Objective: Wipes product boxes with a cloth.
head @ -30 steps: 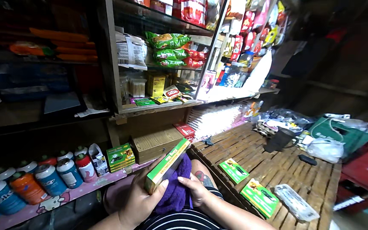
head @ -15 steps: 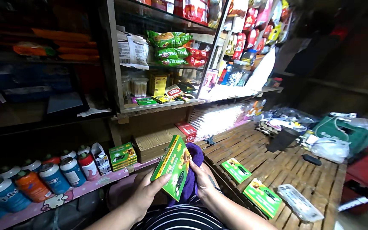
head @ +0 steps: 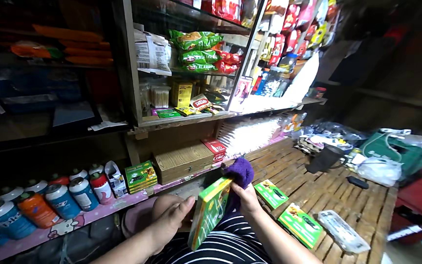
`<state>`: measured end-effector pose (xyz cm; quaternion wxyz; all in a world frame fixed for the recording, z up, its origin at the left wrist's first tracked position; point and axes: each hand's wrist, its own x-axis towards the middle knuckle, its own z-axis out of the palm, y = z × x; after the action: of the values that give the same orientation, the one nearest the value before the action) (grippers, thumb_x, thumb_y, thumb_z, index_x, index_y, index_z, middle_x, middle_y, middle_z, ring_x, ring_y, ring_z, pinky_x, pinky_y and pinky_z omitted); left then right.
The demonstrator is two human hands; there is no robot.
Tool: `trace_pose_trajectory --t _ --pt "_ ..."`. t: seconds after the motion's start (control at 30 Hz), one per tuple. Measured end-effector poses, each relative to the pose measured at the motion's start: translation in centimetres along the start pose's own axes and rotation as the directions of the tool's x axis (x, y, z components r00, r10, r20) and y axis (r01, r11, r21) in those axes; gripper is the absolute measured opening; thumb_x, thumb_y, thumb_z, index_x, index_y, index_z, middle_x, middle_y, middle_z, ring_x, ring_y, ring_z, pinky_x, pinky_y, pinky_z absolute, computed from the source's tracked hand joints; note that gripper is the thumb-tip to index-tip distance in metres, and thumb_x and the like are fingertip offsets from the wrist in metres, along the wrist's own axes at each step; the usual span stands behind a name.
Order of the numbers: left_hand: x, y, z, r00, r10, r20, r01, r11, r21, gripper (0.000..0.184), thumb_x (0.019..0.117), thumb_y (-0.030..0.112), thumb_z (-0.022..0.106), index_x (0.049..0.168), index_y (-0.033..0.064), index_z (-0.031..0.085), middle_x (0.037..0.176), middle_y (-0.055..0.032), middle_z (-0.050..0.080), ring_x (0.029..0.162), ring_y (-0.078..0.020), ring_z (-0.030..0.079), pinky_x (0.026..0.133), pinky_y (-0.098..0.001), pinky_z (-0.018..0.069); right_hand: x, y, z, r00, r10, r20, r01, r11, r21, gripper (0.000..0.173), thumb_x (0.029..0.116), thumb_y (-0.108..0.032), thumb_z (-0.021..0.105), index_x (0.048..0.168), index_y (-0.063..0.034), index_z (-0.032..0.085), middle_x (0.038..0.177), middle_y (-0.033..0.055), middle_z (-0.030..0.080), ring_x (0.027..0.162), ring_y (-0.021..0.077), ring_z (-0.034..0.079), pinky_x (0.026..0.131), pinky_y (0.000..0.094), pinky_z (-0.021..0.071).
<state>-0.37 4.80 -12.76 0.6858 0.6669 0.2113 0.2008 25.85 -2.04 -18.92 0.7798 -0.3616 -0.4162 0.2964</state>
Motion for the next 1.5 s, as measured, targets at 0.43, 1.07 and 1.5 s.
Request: trace_pose_trajectory --t 0.43,1.07,1.5 --pt "0.4 -0.3 -1.0 0.919 -0.043 0.392 0.019 0.998 0.066 0.054 0.0892 0.049 0.070 0.124 0.0081 0.061 0.108 0.0070 0.070 0.100 -0.0010 0.066 0.092 -0.0249 0.0545 -0.5 -3.2 -0.9 0.786 -0.318 0.529 0.543 0.765 -0.347 0.034 0.0989 -0.026 0.065 0.132 -0.0268 0.061 0.127 -0.0170 0.065 0.118 -0.0051 0.059 0.103 0.0239 0.0517" --pt "-1.0 1.1 1.8 0.998 0.053 0.030 -0.060 0.756 0.652 0.054 0.0823 0.012 0.065 0.135 0.0004 0.057 0.117 -0.0157 0.068 0.108 -0.0207 0.066 0.095 -0.0410 0.0531 -0.9 -4.2 1.3 0.674 -0.276 0.685 0.693 0.555 -0.459 0.034 0.0976 -0.030 0.063 0.125 -0.0107 0.062 0.130 0.0114 0.064 0.129 0.0136 0.056 0.112 0.0356 0.0450" --pt "-0.7 0.6 0.5 0.916 0.398 0.042 -0.229 0.436 0.870 0.073 0.0708 -0.002 0.068 0.143 0.0027 0.056 0.143 -0.0152 0.059 0.123 -0.0292 0.064 0.097 -0.0498 0.0548 -1.6 -0.4 2.4 0.874 -0.296 0.384 0.484 0.581 -0.654 0.027 0.0847 -0.014 0.065 0.110 -0.0067 0.073 0.133 0.0259 0.058 0.134 0.0324 0.050 0.113 0.0480 0.0411"
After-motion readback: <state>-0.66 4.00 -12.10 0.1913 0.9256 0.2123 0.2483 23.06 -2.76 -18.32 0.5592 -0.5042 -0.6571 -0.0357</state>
